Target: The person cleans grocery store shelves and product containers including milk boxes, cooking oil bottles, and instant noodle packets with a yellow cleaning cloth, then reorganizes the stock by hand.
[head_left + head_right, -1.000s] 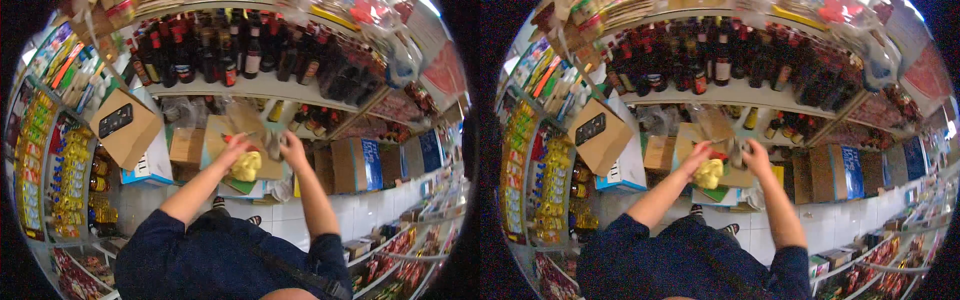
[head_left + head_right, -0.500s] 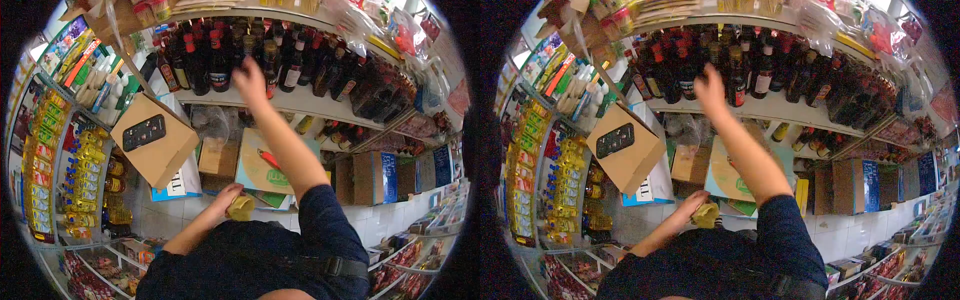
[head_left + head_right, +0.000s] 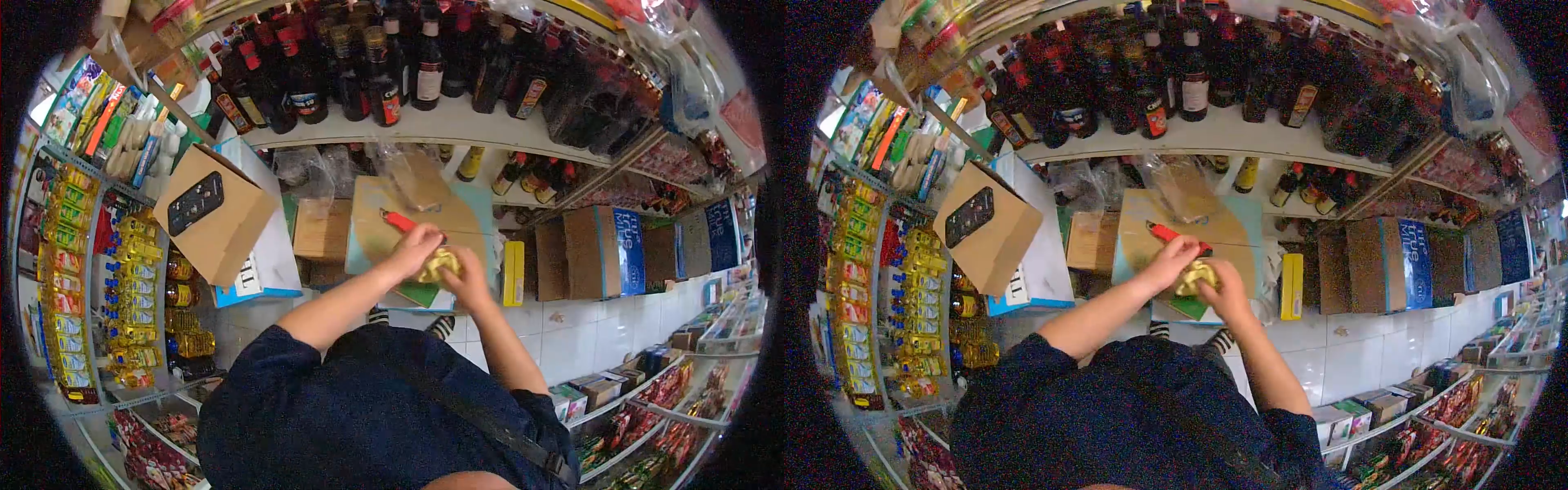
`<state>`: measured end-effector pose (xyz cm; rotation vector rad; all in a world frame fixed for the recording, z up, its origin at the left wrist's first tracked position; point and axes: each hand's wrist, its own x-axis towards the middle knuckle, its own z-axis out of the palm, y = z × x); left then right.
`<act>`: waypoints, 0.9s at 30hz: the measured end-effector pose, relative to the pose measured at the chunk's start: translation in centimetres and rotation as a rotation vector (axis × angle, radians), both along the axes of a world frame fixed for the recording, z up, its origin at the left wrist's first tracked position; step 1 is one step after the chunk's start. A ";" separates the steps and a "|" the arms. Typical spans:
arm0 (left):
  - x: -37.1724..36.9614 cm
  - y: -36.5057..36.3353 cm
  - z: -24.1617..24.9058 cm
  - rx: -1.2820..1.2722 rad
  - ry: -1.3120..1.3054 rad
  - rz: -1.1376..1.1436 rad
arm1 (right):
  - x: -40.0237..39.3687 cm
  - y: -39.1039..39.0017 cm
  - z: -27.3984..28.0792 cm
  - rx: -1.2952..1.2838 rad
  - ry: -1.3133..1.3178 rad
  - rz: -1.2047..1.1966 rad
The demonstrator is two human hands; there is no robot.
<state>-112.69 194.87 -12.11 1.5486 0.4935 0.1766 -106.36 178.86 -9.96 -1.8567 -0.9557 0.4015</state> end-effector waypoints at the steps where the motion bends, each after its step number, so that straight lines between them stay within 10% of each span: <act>1: 0.9 0.4 0.5 0.397 -0.036 -0.007 | 0.8 -1.5 -0.7 0.002 0.036 -0.086; 5: 2.4 3.1 1.2 1.412 0.218 -0.070 | 3.1 -5.7 -2.4 0.075 -0.099 -0.321; 8: 2.2 6.0 -1.9 1.237 0.439 -0.329 | 4.1 -6.3 -3.1 0.009 -0.157 -0.343; 15: -3.0 3.7 -3.6 1.293 0.334 -0.115 | 2.7 -1.7 -7.2 -0.415 -0.436 0.127; 27: -6.9 2.9 -3.9 1.426 0.387 0.024 | 7.8 4.0 -10.7 -0.254 -0.750 -0.107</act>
